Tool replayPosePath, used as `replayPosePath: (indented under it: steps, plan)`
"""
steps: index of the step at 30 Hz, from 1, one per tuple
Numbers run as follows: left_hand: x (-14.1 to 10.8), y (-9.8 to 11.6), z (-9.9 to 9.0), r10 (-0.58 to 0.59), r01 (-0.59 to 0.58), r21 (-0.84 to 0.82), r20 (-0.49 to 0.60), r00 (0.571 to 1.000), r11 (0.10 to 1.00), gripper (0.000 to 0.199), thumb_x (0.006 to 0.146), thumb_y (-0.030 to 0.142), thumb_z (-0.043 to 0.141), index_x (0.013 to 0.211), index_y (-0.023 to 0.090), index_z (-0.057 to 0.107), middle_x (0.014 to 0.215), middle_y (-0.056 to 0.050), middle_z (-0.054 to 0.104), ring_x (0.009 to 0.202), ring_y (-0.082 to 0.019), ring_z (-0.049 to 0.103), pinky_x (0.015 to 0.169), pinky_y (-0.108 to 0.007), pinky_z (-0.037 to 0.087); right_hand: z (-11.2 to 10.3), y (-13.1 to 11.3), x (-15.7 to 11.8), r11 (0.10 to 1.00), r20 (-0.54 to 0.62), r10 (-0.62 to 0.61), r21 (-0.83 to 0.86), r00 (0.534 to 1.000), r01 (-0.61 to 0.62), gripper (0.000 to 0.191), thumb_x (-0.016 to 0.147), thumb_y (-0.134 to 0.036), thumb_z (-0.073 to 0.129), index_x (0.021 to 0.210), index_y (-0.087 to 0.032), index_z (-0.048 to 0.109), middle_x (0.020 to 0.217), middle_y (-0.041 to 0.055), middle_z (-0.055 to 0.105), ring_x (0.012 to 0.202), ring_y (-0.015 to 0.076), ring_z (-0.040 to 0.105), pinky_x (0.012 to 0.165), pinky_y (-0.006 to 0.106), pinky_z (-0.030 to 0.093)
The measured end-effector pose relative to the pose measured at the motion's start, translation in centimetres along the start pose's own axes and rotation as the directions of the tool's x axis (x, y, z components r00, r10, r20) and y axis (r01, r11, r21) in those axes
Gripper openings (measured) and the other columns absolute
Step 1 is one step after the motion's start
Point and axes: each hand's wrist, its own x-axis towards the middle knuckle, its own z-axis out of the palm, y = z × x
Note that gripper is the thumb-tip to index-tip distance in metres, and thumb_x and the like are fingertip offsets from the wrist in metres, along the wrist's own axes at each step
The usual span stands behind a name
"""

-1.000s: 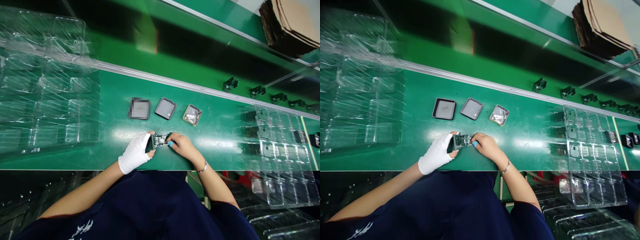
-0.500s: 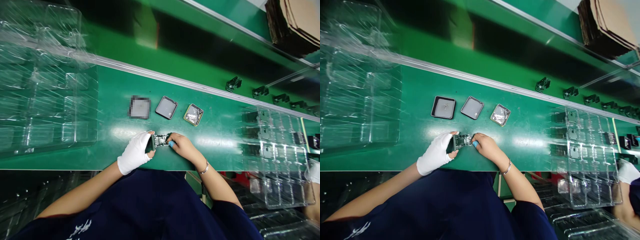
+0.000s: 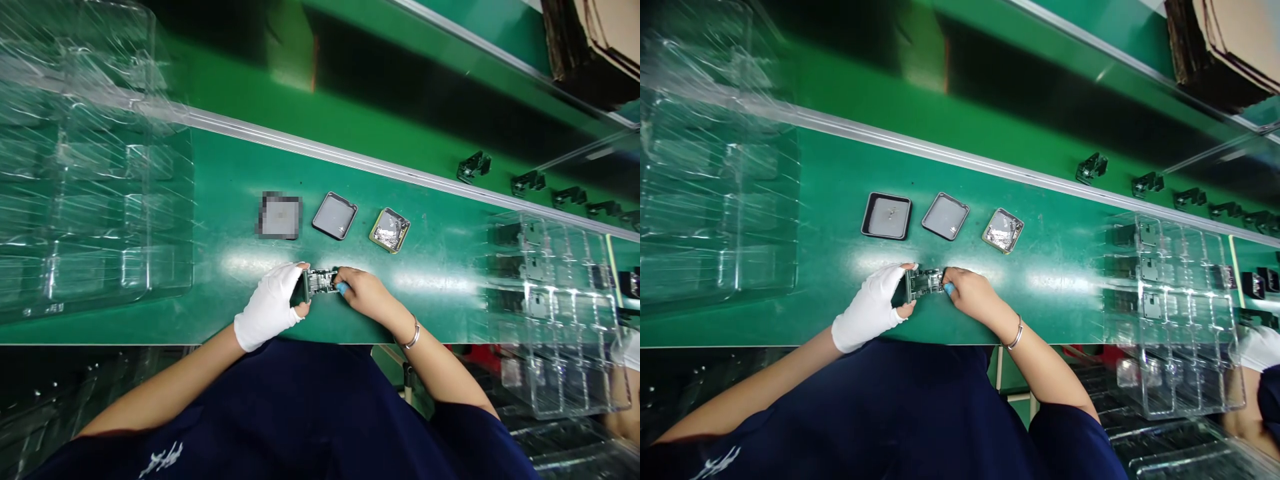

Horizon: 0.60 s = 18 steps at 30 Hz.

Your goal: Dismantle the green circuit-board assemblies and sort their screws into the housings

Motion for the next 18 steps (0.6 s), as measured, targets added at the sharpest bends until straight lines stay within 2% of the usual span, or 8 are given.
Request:
replayPosePath:
  steps: [5, 15, 18]
  plan:
    - [0.0, 0.1, 0.0, 0.011, -0.011, 0.02, 0.003, 1.0, 1.0, 0.056, 0.074, 0.027, 0.057, 0.127, 0.013, 0.044, 0.117, -0.016, 0.061, 0.112, -0.032, 0.058, 0.096, -0.046, 0.049, 0.2, 0.7, -0.3, 0.997, -0.009, -0.02, 0.077, 1.0, 0.021, 0.031, 0.074, -0.001, 0.046, 0.097, -0.019, 0.058, 0.099, 0.0047, 0.068, 0.089, 0.0183, 0.061, 0.077, 0.025, 0.042]
    - [0.2, 0.0, -0.5, 0.019, -0.019, -0.006, 0.022, 1.0, 1.0, 0.055, 0.073, 0.025, 0.057, 0.125, 0.012, 0.046, 0.116, -0.016, 0.062, 0.111, -0.032, 0.059, 0.095, -0.046, 0.049, -1.0, -1.5, 0.8, 0.989, 0.134, 0.116, -0.101, 0.984, -0.103, 0.031, 0.073, -0.004, 0.046, 0.096, -0.019, 0.058, 0.09, 0.005, 0.068, 0.078, 0.0194, 0.061, 0.063, 0.025, 0.035]
    - [0.1, -0.1, -0.4, 0.013, -0.012, -0.017, 0.021, 1.0, 1.0, 0.057, 0.071, 0.024, 0.057, 0.126, 0.013, 0.046, 0.117, -0.016, 0.062, 0.111, -0.032, 0.059, 0.096, -0.046, 0.049, -0.8, -1.2, 0.7, 0.987, 0.11, 0.122, -0.123, 0.986, -0.108, 0.029, 0.074, -0.005, 0.046, 0.097, -0.019, 0.058, 0.093, 0.0058, 0.068, 0.079, 0.0192, 0.06, 0.063, 0.025, 0.034]
